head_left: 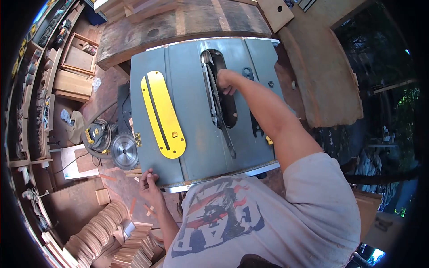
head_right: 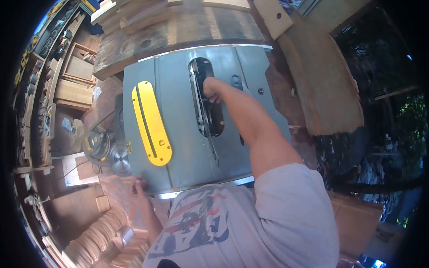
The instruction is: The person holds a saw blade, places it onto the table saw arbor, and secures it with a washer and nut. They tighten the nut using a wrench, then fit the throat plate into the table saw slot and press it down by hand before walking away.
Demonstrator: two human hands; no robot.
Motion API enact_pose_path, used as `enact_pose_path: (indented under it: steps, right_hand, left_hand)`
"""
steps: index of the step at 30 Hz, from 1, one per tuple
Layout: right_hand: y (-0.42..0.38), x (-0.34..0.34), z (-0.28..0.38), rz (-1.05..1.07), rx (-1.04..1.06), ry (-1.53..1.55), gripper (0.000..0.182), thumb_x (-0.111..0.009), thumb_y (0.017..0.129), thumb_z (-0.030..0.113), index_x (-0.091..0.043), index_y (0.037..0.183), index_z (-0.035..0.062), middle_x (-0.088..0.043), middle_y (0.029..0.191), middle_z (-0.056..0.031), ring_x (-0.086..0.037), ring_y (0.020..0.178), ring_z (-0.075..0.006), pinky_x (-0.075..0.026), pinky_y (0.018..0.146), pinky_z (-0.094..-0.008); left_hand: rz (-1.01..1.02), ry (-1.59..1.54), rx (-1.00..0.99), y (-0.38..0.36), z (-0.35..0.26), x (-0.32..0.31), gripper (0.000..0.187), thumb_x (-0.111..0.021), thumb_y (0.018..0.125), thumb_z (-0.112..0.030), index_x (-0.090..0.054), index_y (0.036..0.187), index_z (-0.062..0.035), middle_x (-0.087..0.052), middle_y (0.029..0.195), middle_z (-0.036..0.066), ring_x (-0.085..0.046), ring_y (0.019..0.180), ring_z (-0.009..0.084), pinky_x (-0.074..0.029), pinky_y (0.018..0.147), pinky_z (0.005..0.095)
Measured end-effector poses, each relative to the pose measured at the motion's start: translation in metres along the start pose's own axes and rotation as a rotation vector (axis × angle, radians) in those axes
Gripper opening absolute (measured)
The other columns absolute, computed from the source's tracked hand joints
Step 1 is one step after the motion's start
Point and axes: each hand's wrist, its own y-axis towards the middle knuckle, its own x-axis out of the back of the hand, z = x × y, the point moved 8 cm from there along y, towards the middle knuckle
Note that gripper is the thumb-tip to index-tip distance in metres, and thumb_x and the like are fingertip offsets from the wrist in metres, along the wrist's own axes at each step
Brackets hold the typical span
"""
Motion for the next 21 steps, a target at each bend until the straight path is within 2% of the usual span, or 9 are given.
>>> enact_pose_path:
  steps: [4,11,14,17,21]
  right_hand:
    - [0.003,-0.001,0.000,-0.017,0.039,0.011,0.025,-0.048,0.091,0.004,-0.068,0.106,-0.0012,-0.075,0.094,-0.0135,-0.073,0.077,-0.0294,-0.062,0.068,-0.0429]
    - [-0.008,0.001,0.009,0.003,0.029,-0.163,0.016,-0.057,0.088,0.003,-0.072,0.093,-0.0026,-0.075,0.091,-0.0128,-0.072,0.073,-0.0246,-0.062,0.062,-0.0385]
    - [-0.028,0.008,0.010,-0.135,0.012,-0.056,0.015,-0.059,0.088,0.004,-0.072,0.092,-0.0021,-0.075,0.089,-0.0129,-0.072,0.071,-0.0247,-0.061,0.061,-0.0363]
    - [-0.039,0.012,0.011,-0.210,0.016,-0.032,0.017,-0.061,0.089,0.006,-0.070,0.099,-0.0044,-0.074,0.090,-0.0166,-0.073,0.073,-0.0289,-0.063,0.059,-0.0393]
    - [-0.032,0.008,0.002,-0.220,-0.027,0.075,0.018,-0.059,0.089,0.006,-0.070,0.097,-0.0058,-0.074,0.090,-0.0160,-0.074,0.073,-0.0279,-0.063,0.059,-0.0386]
  left_hand:
    - [0.000,0.018,0.020,0.005,0.004,-0.002,0.019,-0.058,0.099,-0.007,-0.065,0.113,0.0046,-0.071,0.106,0.013,-0.064,0.079,0.0118,-0.057,0.067,0.0254]
    - [-0.006,0.068,0.028,0.007,0.005,0.000,0.018,-0.059,0.100,-0.008,-0.065,0.112,0.0039,-0.071,0.106,0.012,-0.062,0.077,0.0094,-0.056,0.063,0.0234]
    - [-0.020,0.091,0.013,0.005,0.004,-0.001,0.018,-0.059,0.100,-0.008,-0.065,0.112,0.0034,-0.071,0.105,0.011,-0.061,0.076,0.0087,-0.056,0.062,0.0230]
    - [-0.010,0.123,0.015,0.006,0.006,-0.003,0.017,-0.059,0.100,-0.008,-0.066,0.110,0.0030,-0.071,0.106,0.010,-0.061,0.075,0.0082,-0.056,0.061,0.0226]
    - [-0.025,0.116,-0.019,0.004,0.001,-0.003,0.017,-0.059,0.099,-0.009,-0.067,0.109,0.0027,-0.071,0.103,0.009,-0.060,0.073,0.0075,-0.055,0.061,0.0222]
